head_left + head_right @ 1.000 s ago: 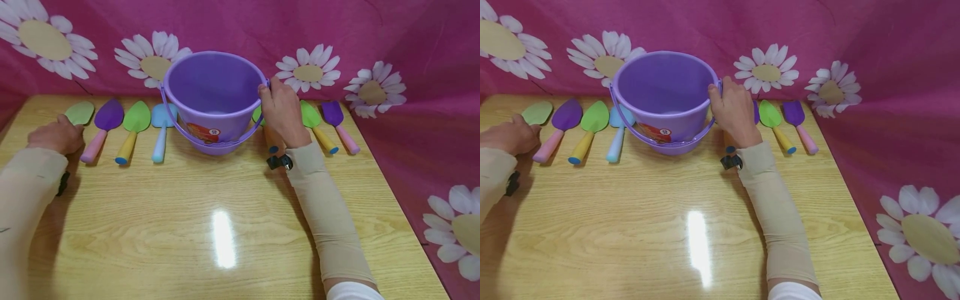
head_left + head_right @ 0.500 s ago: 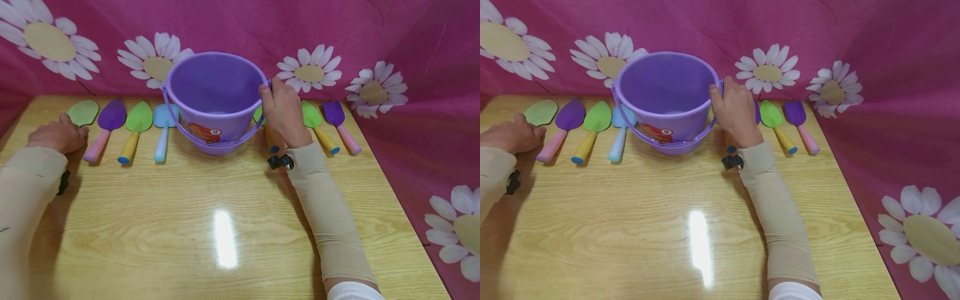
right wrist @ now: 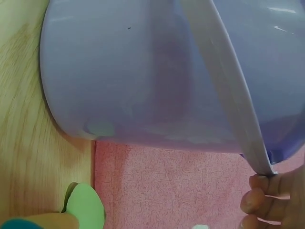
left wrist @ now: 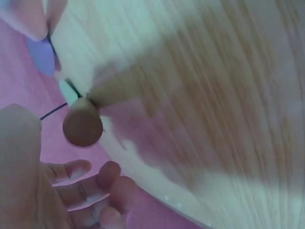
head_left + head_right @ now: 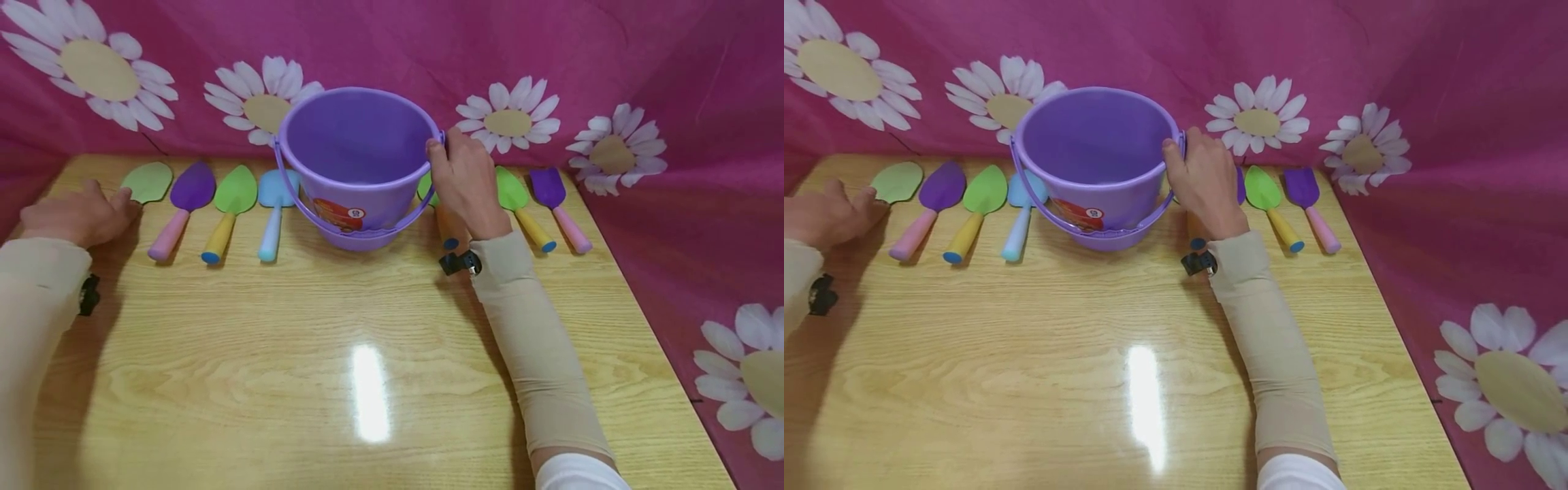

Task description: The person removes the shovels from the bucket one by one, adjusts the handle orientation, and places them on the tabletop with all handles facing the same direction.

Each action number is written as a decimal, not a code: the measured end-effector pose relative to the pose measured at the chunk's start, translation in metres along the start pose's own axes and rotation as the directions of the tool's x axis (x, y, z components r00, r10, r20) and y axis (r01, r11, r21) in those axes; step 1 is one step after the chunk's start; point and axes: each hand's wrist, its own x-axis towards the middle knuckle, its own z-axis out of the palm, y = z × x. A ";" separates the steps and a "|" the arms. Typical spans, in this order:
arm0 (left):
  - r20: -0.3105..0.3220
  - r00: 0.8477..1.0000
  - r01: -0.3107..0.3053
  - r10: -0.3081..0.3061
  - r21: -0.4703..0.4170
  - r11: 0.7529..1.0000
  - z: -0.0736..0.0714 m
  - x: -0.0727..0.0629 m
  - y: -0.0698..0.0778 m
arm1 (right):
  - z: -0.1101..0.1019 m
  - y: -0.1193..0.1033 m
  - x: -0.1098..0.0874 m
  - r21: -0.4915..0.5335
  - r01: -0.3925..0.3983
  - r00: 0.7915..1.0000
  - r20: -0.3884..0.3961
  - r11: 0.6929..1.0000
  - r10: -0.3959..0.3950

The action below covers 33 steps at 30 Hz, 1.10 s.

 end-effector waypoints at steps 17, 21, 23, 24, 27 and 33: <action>-0.145 0.989 -0.019 0.009 -0.066 0.998 -0.010 -0.018 -0.019 | 0.003 0.007 0.004 0.013 0.000 1.000 0.016 1.000 -0.001; -0.217 0.976 -0.062 0.034 -0.123 0.990 -0.012 -0.024 -0.022 | 0.000 0.011 0.005 0.028 -0.009 1.000 0.003 1.000 0.009; -0.240 0.970 -0.088 0.045 -0.172 0.981 -0.013 -0.027 -0.022 | -0.003 0.015 0.007 0.038 -0.014 1.000 -0.016 0.999 0.014; -0.245 0.968 -0.099 0.051 -0.188 0.977 -0.014 -0.029 -0.021 | -0.006 0.017 0.008 0.043 -0.018 0.999 -0.027 0.999 0.020; -0.275 0.960 -0.121 0.058 -0.221 0.968 -0.015 -0.033 -0.019 | -0.013 0.026 0.010 0.064 -0.047 0.997 -0.053 0.997 0.050; -0.524 0.850 -0.210 0.049 -0.252 0.945 -0.013 -0.036 -0.012 | -0.027 0.048 0.002 0.057 -0.088 0.994 -0.058 0.994 0.091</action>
